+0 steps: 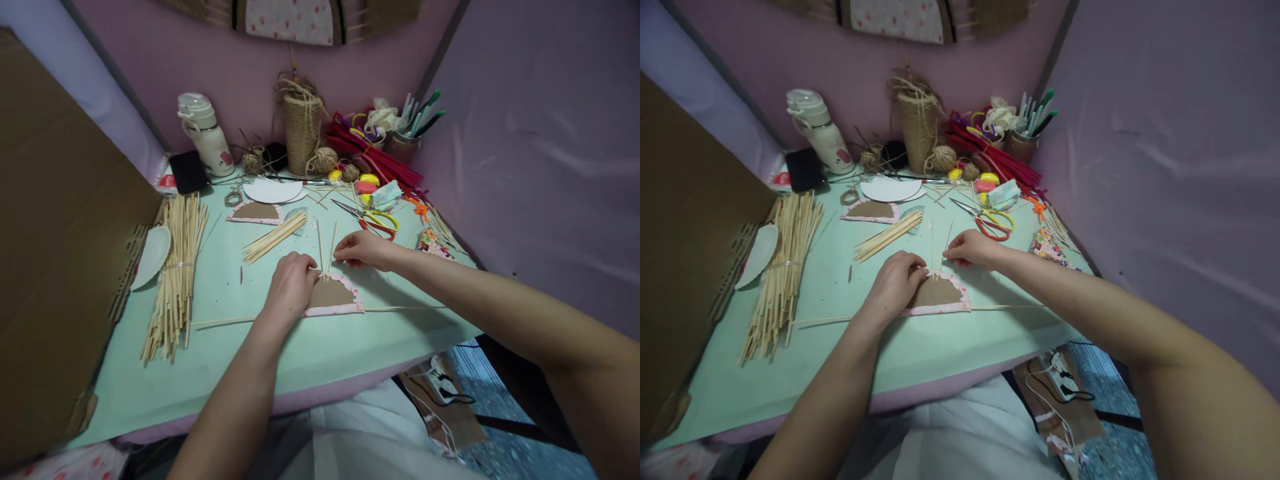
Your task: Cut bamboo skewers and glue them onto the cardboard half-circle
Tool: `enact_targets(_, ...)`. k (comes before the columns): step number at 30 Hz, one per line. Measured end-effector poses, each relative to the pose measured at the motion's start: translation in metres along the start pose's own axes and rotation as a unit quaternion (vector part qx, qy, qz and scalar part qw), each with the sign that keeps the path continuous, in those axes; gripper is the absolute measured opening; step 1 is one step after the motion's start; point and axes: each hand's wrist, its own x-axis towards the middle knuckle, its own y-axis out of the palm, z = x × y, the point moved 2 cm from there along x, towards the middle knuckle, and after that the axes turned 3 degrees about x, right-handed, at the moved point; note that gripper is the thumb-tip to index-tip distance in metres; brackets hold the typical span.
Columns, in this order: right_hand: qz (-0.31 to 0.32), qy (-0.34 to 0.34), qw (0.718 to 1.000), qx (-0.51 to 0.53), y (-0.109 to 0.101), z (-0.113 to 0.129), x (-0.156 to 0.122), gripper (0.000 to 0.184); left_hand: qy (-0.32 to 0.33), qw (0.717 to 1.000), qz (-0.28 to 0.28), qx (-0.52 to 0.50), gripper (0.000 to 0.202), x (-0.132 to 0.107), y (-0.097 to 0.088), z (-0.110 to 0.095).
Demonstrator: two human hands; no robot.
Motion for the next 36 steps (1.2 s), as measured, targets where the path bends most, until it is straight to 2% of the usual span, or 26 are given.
enact_targets(4, 0.002, 0.033, 0.999, -0.009, 0.004, 0.002, 0.005, 0.021, 0.034, 0.999, 0.034, 0.011, 0.022, -0.003, 0.004, 0.001)
enact_targets(8, -0.005, 0.052, 0.999, -0.012, 0.008, 0.006, 0.005, 0.022, 0.029, 0.997, 0.059, 0.05, 0.034, -0.004, 0.006, 0.0)
enact_targets(19, 0.01, 0.104, 0.994, 0.019, 0.008, 0.002, 0.008, 0.021, 0.033, 0.993, 0.083, 0.072, 0.034, -0.003, 0.008, 0.002)
enact_targets(36, 0.024, 0.081, 0.996, -0.005, 0.009, -0.005, 0.014, 0.028, 0.038, 0.994, 0.083, 0.063, 0.035, -0.003, 0.011, 0.004)
